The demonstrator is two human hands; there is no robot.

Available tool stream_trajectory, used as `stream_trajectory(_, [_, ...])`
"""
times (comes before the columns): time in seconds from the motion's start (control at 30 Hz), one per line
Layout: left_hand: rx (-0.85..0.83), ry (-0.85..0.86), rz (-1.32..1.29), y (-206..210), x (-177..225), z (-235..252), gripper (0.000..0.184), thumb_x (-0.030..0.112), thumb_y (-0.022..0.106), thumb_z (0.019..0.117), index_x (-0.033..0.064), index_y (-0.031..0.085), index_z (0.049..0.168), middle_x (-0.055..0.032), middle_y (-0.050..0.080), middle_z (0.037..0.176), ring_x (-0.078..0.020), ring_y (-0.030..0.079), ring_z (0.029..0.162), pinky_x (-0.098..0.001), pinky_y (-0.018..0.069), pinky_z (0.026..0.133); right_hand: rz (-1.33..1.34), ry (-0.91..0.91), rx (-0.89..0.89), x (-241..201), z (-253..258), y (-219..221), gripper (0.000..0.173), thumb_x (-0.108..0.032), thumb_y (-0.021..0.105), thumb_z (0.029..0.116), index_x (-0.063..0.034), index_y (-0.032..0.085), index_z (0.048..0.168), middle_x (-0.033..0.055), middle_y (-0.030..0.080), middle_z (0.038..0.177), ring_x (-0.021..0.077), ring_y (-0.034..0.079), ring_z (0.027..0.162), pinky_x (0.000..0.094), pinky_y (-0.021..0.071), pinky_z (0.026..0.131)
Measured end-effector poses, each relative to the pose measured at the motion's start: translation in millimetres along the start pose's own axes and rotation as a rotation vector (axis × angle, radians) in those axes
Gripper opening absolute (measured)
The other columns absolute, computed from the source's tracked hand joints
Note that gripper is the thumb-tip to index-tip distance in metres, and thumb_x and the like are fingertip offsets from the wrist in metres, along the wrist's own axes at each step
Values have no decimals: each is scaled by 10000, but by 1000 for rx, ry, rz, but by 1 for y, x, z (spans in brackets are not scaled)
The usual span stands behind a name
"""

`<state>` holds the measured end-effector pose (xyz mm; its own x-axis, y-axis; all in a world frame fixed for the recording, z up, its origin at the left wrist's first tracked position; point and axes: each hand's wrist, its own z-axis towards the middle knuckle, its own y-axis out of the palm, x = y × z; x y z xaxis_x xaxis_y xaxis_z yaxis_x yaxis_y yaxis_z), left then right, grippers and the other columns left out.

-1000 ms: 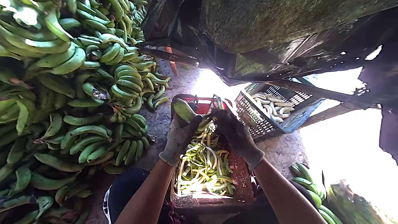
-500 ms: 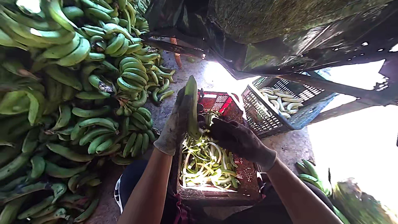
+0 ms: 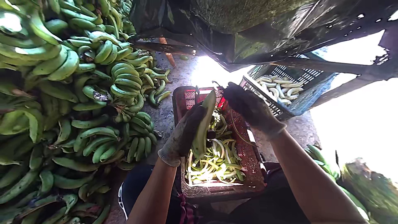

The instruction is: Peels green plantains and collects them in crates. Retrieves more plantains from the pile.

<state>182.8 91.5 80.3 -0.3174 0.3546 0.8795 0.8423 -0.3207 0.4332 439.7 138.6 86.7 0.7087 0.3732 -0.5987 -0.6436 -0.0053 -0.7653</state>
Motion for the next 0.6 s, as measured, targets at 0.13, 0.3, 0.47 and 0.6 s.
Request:
stream_trajectory(0.13, [371, 240, 187, -22, -5, 4, 406, 469, 467, 1060, 281, 511, 1418, -31, 696, 1013, -118, 669, 746, -280, 576, 592, -39, -333, -144, -13, -34, 27, 578, -490, 623, 932, -356, 540, 1488, 56, 711, 1089, 196, 680, 961, 444, 580, 814])
stream_trajectory(0.3, [355, 297, 295, -10, -9, 0, 418, 492, 402, 1068, 321, 484, 1441, -13, 682, 1026, -110, 654, 758, -277, 558, 586, -85, -359, -68, -11, -18, 30, 402, -440, 658, 907, -243, 726, 1250, 111, 723, 1116, 284, 699, 1011, 522, 571, 838])
stream_trajectory(0.47, [118, 154, 314, 4, -16, -2, 471, 431, 399, 1079, 257, 441, 1515, -78, 697, 1080, -184, 700, 825, -342, 612, 691, -55, -83, 89, 8, 16, -2, 476, -377, 594, 995, -198, 608, 1436, 134, 706, 1175, 284, 680, 1052, 543, 536, 913])
stream_trajectory(0.6, [319, 275, 91, -18, -19, 11, 398, 450, 411, 1064, 226, 545, 1365, -27, 682, 1005, -126, 661, 759, -292, 576, 601, -102, -245, -7, -10, -17, 22, 478, -398, 678, 909, -242, 661, 1361, 99, 708, 1134, 266, 683, 1024, 524, 571, 864])
